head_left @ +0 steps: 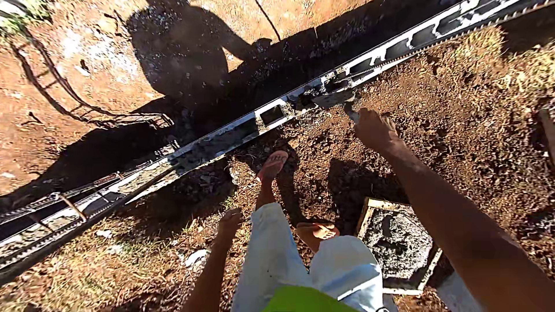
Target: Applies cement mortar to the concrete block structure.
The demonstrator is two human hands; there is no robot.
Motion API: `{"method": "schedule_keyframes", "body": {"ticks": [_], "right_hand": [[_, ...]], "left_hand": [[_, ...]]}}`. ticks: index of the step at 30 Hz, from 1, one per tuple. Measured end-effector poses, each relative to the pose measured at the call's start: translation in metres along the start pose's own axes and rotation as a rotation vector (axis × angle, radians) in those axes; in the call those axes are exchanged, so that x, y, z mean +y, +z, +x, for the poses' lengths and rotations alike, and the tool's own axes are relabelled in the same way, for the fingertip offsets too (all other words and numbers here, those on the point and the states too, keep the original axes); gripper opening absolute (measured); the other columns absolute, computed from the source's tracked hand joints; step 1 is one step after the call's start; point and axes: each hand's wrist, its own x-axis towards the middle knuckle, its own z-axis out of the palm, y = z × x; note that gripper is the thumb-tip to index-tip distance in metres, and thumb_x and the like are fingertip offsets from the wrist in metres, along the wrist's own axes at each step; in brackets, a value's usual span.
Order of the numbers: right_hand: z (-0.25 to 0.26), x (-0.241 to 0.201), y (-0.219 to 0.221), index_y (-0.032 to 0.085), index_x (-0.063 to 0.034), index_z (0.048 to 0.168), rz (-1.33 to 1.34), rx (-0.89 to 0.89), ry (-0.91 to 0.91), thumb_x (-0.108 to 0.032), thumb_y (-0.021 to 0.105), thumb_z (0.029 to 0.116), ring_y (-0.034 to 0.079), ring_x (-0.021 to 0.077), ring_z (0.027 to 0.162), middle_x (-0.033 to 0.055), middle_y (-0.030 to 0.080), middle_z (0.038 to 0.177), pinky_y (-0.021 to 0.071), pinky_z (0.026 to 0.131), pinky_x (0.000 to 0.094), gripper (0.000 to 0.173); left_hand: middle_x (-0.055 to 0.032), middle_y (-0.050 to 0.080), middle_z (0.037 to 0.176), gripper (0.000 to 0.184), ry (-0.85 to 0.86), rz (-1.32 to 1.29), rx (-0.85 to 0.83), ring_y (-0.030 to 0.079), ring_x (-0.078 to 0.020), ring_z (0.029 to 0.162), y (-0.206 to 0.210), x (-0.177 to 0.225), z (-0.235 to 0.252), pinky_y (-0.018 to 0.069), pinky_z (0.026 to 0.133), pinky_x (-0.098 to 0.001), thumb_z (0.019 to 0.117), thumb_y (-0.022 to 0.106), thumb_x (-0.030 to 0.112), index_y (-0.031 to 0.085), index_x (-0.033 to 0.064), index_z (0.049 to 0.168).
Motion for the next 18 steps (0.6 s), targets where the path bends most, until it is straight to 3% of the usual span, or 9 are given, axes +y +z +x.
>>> {"method": "schedule_keyframes", "body": {"ticks": [4, 6, 9, 12, 13, 15, 18], "right_hand": [[0.071, -0.05, 0.038, 0.044, 0.0056, 0.147, 0.077, -0.137, -0.003, -0.01, 0.056, 0.1017, 0.05, 0.0545, 0.132, 0.0346, 0.049, 0.146, 0.0426, 0.102, 0.0721, 0.049], [0.076, -0.053, 0.045, 0.049, 0.0045, 0.143, 0.112, -0.118, -0.007, -0.013, 0.057, 0.1015, 0.054, 0.0532, 0.129, 0.0332, 0.053, 0.141, 0.0446, 0.099, 0.072, 0.046], [0.035, -0.037, 0.032, 0.052, 0.0004, 0.139, 0.191, -0.067, 0.028, -0.026, 0.053, 0.1049, 0.063, 0.0515, 0.116, 0.0314, 0.063, 0.126, 0.049, 0.092, 0.0714, 0.044], [-0.013, -0.001, 0.047, 0.053, -0.0037, 0.139, 0.495, -0.109, 0.12, -0.04, 0.049, 0.1073, 0.067, 0.0479, 0.104, 0.0298, 0.067, 0.113, 0.051, 0.088, 0.069, 0.048], [-0.022, 0.011, 0.061, 0.055, -0.0032, 0.137, 0.637, -0.099, 0.146, -0.044, 0.049, 0.1077, 0.068, 0.0454, 0.094, 0.0287, 0.067, 0.107, 0.0528, 0.082, 0.0663, 0.051], [-0.032, 0.024, 0.096, 0.055, -0.0055, 0.133, 0.92, -0.053, 0.204, -0.055, 0.047, 0.1063, 0.061, 0.0328, 0.068, 0.0202, 0.063, 0.09, 0.0537, 0.064, 0.0535, 0.056], [-0.013, 0.019, 0.129, 0.052, -0.0095, 0.132, 1.289, -0.075, 0.297, -0.055, 0.047, 0.1069, 0.054, 0.0158, 0.058, 0.0064, 0.058, 0.083, 0.052, 0.056, 0.0365, 0.052]], "left_hand": [[-0.0215, 0.065, 0.125, 0.035, 0.011, 0.023, -0.031, 0.07, -0.0266, 0.101, 0.008, 0.007, 0.003, 0.0586, 0.086, -0.0424, 0.1084, 0.047, 0.015, 0.055, -0.0004, 0.138], [-0.0224, 0.064, 0.126, 0.035, 0.016, 0.028, -0.024, 0.07, -0.0271, 0.101, 0.008, 0.018, -0.002, 0.0585, 0.086, -0.0427, 0.1084, 0.047, 0.015, 0.053, -0.0009, 0.14], [-0.0226, 0.065, 0.126, 0.036, 0.035, 0.03, -0.008, 0.07, -0.028, 0.101, 0.004, 0.032, -0.007, 0.0588, 0.086, -0.0438, 0.1081, 0.048, 0.014, 0.053, -0.0012, 0.14], [-0.0214, 0.066, 0.123, 0.036, 0.05, 0.09, -0.019, 0.07, -0.0265, 0.1, -0.007, 0.032, -0.002, 0.0589, 0.086, -0.0428, 0.1084, 0.047, 0.015, 0.054, -0.001, 0.139], [-0.0212, 0.066, 0.123, 0.035, 0.045, 0.11, -0.022, 0.07, -0.0264, 0.1, -0.009, 0.034, 0.0, 0.0587, 0.086, -0.0429, 0.1085, 0.047, 0.015, 0.054, -0.0007, 0.139], [-0.0223, 0.066, 0.123, 0.035, 0.029, 0.139, -0.014, 0.07, -0.028, 0.1, -0.008, 0.04, 0.002, 0.0586, 0.087, -0.0445, 0.1082, 0.048, 0.014, 0.055, -0.0008, 0.139], [-0.0223, 0.066, 0.123, 0.035, 0.024, 0.178, -0.005, 0.07, -0.028, 0.101, -0.007, 0.051, 0.002, 0.0582, 0.088, -0.0444, 0.1082, 0.049, 0.015, 0.054, -0.0011, 0.139]]}}
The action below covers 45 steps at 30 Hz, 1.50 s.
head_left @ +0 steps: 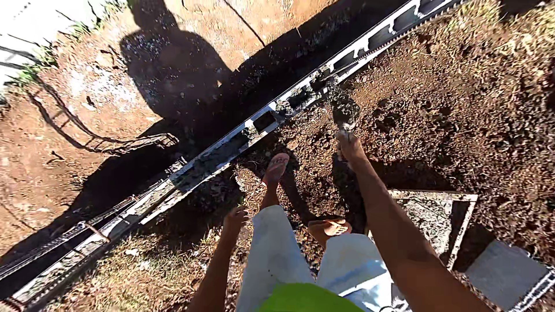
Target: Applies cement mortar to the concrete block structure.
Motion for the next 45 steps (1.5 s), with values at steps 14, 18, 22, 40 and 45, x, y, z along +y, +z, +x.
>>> {"method": "schedule_keyframes", "body": {"ticks": [14, 18, 22, 40, 45], "right_hand": [[-0.044, 0.02, 0.148, 0.034, -0.005, 0.156, -0.12, -0.232, 0.097, -0.047, 0.04, 0.1107, 0.067, 0.0457, 0.108, 0.0314, 0.063, 0.125, 0.0542, 0.092, 0.0616, 0.062], [-0.052, 0.009, 0.144, 0.033, -0.003, 0.156, -0.316, -0.24, 0.073, -0.043, 0.042, 0.1104, 0.063, 0.0464, 0.12, 0.0313, 0.06, 0.132, 0.0519, 0.099, 0.0619, 0.061], [-0.062, 0.009, 0.137, 0.046, -0.0025, 0.145, -0.299, -0.219, -0.059, -0.031, 0.048, 0.1089, 0.069, 0.0467, 0.103, 0.0292, 0.066, 0.118, 0.0558, 0.086, 0.0644, 0.046], [-0.181, 0.409, -0.134, 0.055, -0.0032, 0.14, 0.584, 0.47, 0.444, -0.035, 0.067, 0.0997, 0.069, 0.0435, 0.097, 0.0284, 0.068, 0.113, 0.0556, 0.085, 0.0641, 0.053], [-0.269, 0.554, -0.128, 0.059, 0.0005, 0.129, 0.901, 0.602, 0.826, -0.031, 0.065, 0.1007, 0.065, 0.0367, 0.084, 0.0258, 0.066, 0.103, 0.0541, 0.077, 0.0559, 0.043]], "left_hand": [[-0.0246, 0.063, 0.128, 0.037, 0.072, 0.19, -0.02, 0.07, -0.0313, 0.105, -0.001, 0.034, 0.007, 0.0586, 0.091, -0.0461, 0.1088, 0.047, 0.017, 0.053, -0.0025, 0.14], [-0.0252, 0.062, 0.131, 0.038, 0.1, 0.267, -0.038, 0.07, -0.0314, 0.106, 0.017, 0.059, 0.0, 0.0582, 0.092, -0.046, 0.1093, 0.046, 0.017, 0.052, -0.003, 0.141], [-0.0234, 0.065, 0.128, 0.037, 0.141, 0.33, -0.047, 0.07, -0.0302, 0.105, 0.039, 0.076, 0.001, 0.0586, 0.092, -0.0453, 0.109, 0.047, 0.017, 0.054, -0.0018, 0.14], [-0.0274, 0.062, 0.128, 0.042, 0.284, 1.058, -0.209, 0.067, -0.0334, 0.105, 0.174, 0.136, -0.031, 0.0563, 0.089, -0.0489, 0.1113, 0.042, 0.023, 0.048, -0.0046, 0.142], [-0.0253, 0.065, 0.125, 0.037, 0.434, 1.146, -0.247, 0.07, -0.0298, 0.101, 0.262, 0.146, -0.058, 0.0587, 0.086, -0.0446, 0.1085, 0.047, 0.015, 0.052, -0.0038, 0.14]]}}
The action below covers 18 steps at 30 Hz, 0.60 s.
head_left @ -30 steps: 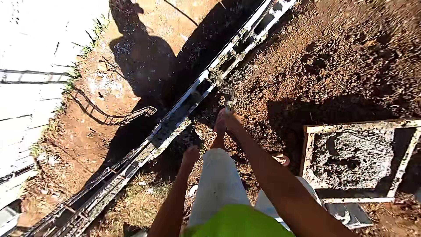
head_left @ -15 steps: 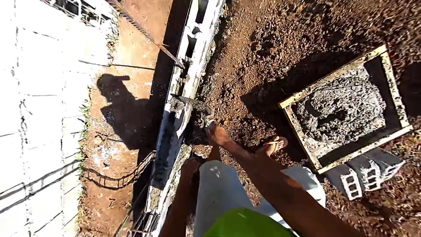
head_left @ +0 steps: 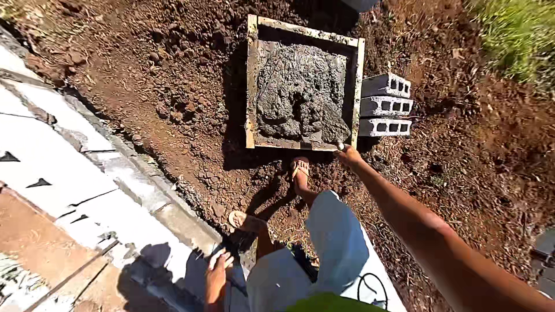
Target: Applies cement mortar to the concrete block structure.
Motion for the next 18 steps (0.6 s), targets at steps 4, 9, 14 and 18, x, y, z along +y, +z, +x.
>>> {"method": "schedule_keyframes", "body": {"ticks": [4, 9, 14, 18], "right_hand": [[0.034, 0.064, -0.035, 0.057, 0.0017, 0.129, -0.004, -0.022, 0.171, -0.028, 0.063, 0.1013, 0.062, 0.0314, 0.082, 0.0236, 0.063, 0.105, 0.0528, 0.075, 0.051, 0.041], [0.107, 0.025, -0.007, 0.062, 0.0039, 0.124, -0.085, -0.27, 0.045, -0.023, 0.066, 0.0998, 0.065, 0.0343, 0.075, 0.0258, 0.066, 0.097, 0.0551, 0.071, 0.0557, 0.036], [0.163, -0.09, 0.03, 0.057, -0.002, 0.125, 0.202, -0.411, -0.043, -0.024, 0.06, 0.1026, 0.052, 0.0165, 0.057, 0.0087, 0.056, 0.08, 0.0481, 0.054, 0.0356, 0.032], [0.119, -0.078, 0.007, 0.056, -0.0034, 0.123, 0.284, -0.475, -0.024, -0.026, 0.058, 0.1043, 0.049, 0.0126, 0.053, 0.0057, 0.054, 0.075, 0.0455, 0.05, 0.0301, 0.03]], "left_hand": [[-0.0231, 0.067, 0.123, 0.035, -0.031, 0.057, 0.06, 0.071, -0.0295, 0.101, 0.04, 0.059, 0.002, 0.0591, 0.085, -0.0446, 0.1088, 0.049, 0.016, 0.055, -0.0011, 0.139], [-0.0249, 0.064, 0.128, 0.041, 0.048, 0.224, -0.019, 0.069, -0.03, 0.107, 0.067, 0.084, -0.031, 0.0585, 0.091, -0.0458, 0.1064, 0.047, 0.016, 0.049, -0.0049, 0.142], [-0.0249, 0.063, 0.128, 0.039, -0.081, 0.151, 0.151, 0.068, -0.0297, 0.105, 0.091, 0.08, -0.071, 0.057, 0.09, -0.0458, 0.1079, 0.048, 0.019, 0.052, -0.0051, 0.139], [-0.0254, 0.062, 0.13, 0.038, -0.123, 0.114, 0.214, 0.068, -0.0289, 0.104, 0.094, 0.06, -0.095, 0.0571, 0.089, -0.0454, 0.1076, 0.048, 0.017, 0.052, -0.0047, 0.139]]}}
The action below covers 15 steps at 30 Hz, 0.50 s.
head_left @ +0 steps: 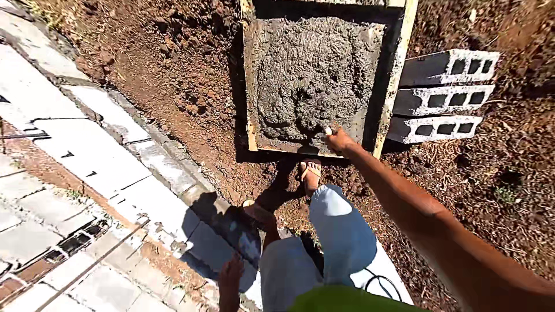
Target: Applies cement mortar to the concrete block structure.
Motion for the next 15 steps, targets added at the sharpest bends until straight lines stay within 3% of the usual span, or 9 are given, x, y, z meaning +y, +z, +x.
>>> {"method": "schedule_keyframes", "body": {"ticks": [4, 9, 12, 15], "right_hand": [[-0.037, 0.035, -0.02, 0.057, -0.0035, 0.12, -0.072, -0.009, -0.065, -0.024, 0.061, 0.1031, 0.051, 0.0127, 0.05, 0.0048, 0.054, 0.069, 0.049, 0.049, 0.0302, 0.027], [-0.094, 0.023, -0.026, 0.057, -0.0061, 0.127, -0.292, 0.093, -0.138, -0.024, 0.06, 0.1038, 0.05, 0.0126, 0.049, 0.0059, 0.054, 0.069, 0.0482, 0.049, 0.0302, 0.029], [-0.126, 0.018, -0.006, 0.056, -0.004, 0.127, -0.476, 0.12, -0.212, -0.022, 0.061, 0.1018, 0.052, 0.014, 0.051, 0.0064, 0.056, 0.072, 0.0497, 0.051, 0.0333, 0.032], [-0.158, 0.009, 0.043, 0.056, -0.001, 0.123, -0.677, 0.05, -0.287, -0.022, 0.062, 0.0994, 0.049, 0.0108, 0.05, 0.0025, 0.053, 0.071, 0.0476, 0.048, 0.031, 0.032]], "left_hand": [[-0.026, 0.061, 0.128, 0.037, -0.041, -0.011, -0.029, 0.068, -0.0298, 0.101, 0.003, -0.033, 0.007, 0.0577, 0.087, -0.0465, 0.1087, 0.047, 0.019, 0.053, -0.0061, 0.136], [-0.0268, 0.067, 0.117, 0.04, 0.039, 0.002, -0.112, 0.069, -0.0307, 0.1, 0.013, -0.051, 0.058, 0.0575, 0.089, -0.0478, 0.1093, 0.048, 0.024, 0.06, -0.0106, 0.125], [-0.0243, 0.066, 0.117, 0.037, 0.088, -0.035, -0.161, 0.068, -0.0296, 0.101, 0.008, -0.048, 0.059, 0.0566, 0.091, -0.0476, 0.1074, 0.05, 0.021, 0.059, -0.0085, 0.127], [-0.0229, 0.065, 0.124, 0.034, 0.081, -0.204, -0.142, 0.069, -0.0303, 0.106, -0.004, -0.068, 0.06, 0.0576, 0.093, -0.0475, 0.106, 0.052, 0.018, 0.058, -0.0035, 0.132]]}}
